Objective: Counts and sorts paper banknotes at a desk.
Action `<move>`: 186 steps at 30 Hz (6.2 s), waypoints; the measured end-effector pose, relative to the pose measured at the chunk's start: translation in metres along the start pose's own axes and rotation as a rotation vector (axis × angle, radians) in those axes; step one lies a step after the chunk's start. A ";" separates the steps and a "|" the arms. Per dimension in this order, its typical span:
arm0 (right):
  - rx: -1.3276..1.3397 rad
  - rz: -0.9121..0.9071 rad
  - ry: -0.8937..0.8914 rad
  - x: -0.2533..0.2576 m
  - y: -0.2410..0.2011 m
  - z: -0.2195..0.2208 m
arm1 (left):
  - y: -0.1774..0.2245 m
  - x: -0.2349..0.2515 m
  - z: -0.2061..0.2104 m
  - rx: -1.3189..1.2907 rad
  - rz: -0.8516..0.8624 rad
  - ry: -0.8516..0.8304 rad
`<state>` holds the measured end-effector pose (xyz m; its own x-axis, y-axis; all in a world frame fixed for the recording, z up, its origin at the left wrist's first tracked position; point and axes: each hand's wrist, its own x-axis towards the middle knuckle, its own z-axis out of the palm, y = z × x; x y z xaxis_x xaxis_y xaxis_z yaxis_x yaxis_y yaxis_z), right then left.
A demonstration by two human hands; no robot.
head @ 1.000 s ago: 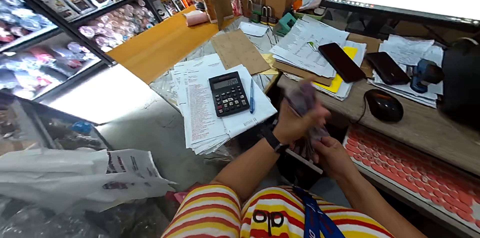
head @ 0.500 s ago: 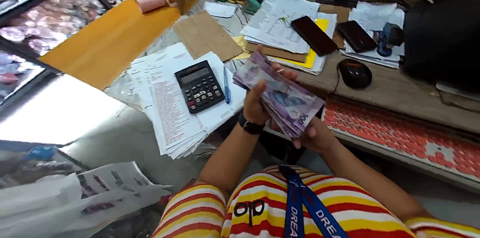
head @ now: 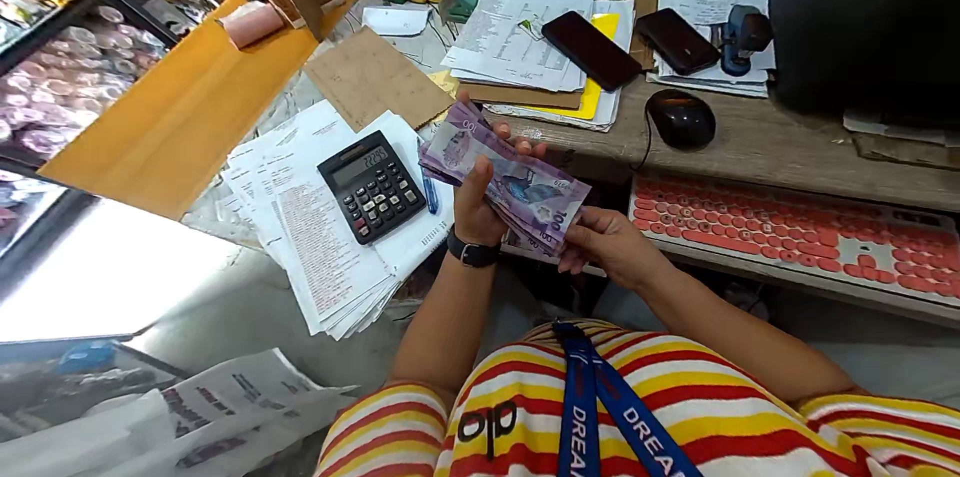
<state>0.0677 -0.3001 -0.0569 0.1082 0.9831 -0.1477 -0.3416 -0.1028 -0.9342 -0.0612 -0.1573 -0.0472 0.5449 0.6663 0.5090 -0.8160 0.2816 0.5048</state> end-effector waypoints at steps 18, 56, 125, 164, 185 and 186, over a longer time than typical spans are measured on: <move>-0.015 -0.039 0.124 0.008 -0.001 -0.012 | -0.002 -0.007 -0.005 0.030 -0.049 0.034; -0.075 0.081 0.089 -0.007 0.046 -0.024 | -0.054 -0.044 -0.014 0.085 -0.468 0.531; -1.512 -0.460 0.099 0.019 0.045 -0.017 | -0.088 -0.018 0.000 0.261 -0.477 1.060; -1.272 0.081 0.426 0.225 -0.121 -0.138 | -0.055 0.199 -0.058 1.740 -0.694 0.259; -1.122 0.120 0.418 0.236 -0.112 -0.044 | -0.037 0.190 -0.070 1.976 -0.968 0.018; -1.131 0.119 0.419 0.235 -0.110 -0.044 | -0.031 0.192 -0.069 1.969 -0.988 -0.015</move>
<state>0.1720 -0.0640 -0.0028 0.4972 0.8546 -0.1500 0.6161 -0.4695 -0.6324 0.0554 0.0093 -0.0130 0.5516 0.7848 -0.2824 0.8142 -0.4332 0.3865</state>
